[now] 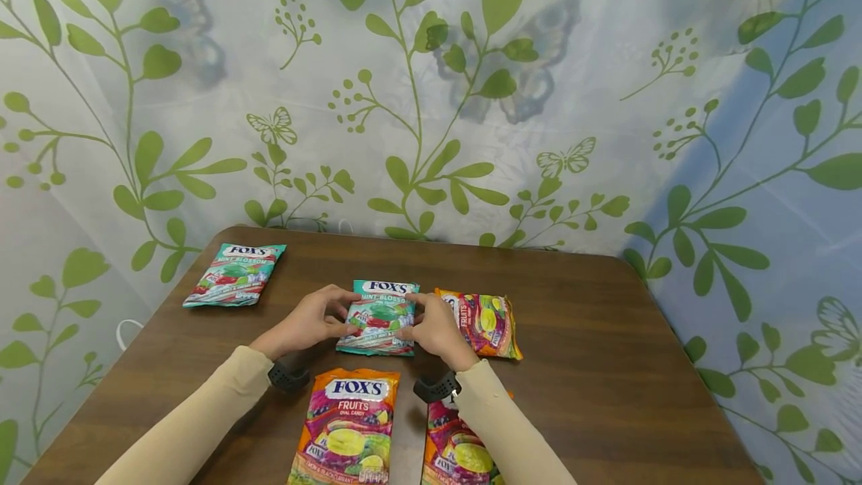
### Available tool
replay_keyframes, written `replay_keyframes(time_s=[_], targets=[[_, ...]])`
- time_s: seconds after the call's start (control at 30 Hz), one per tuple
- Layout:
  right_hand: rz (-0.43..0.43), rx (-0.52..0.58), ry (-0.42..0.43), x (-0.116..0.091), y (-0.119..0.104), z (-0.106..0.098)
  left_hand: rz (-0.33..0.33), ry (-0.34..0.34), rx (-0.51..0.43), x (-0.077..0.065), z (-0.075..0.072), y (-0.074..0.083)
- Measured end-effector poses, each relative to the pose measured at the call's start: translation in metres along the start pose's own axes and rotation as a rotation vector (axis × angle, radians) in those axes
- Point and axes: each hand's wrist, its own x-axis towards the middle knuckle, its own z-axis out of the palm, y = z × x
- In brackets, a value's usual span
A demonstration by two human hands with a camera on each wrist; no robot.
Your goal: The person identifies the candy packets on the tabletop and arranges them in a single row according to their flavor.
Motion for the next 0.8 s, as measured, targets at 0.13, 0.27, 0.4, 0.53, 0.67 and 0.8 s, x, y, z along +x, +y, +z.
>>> replay_keyframes(time_s=[0.13,0.27,0.4,0.53,0.67,0.8], targets=[[0.006,0.000,0.000,-0.002,-0.003,0.001,0.001,-0.004,-0.019,-0.002,-0.001,0.002],[0.012,-0.002,0.005,-0.003,-0.006,0.002,0.007,-0.008,-0.035,-0.004,-0.004,0.004],[0.006,-0.003,0.008,-0.001,-0.010,0.004,0.005,-0.007,-0.023,-0.005,-0.008,0.004],[-0.003,0.001,0.017,0.004,-0.013,0.007,-0.006,0.003,0.011,-0.004,-0.014,0.005],[-0.029,-0.003,0.022,0.010,-0.017,0.010,-0.016,0.010,0.034,-0.004,-0.023,0.006],[-0.047,0.003,0.012,0.016,-0.021,0.015,-0.021,0.011,0.044,-0.007,-0.034,0.003]])
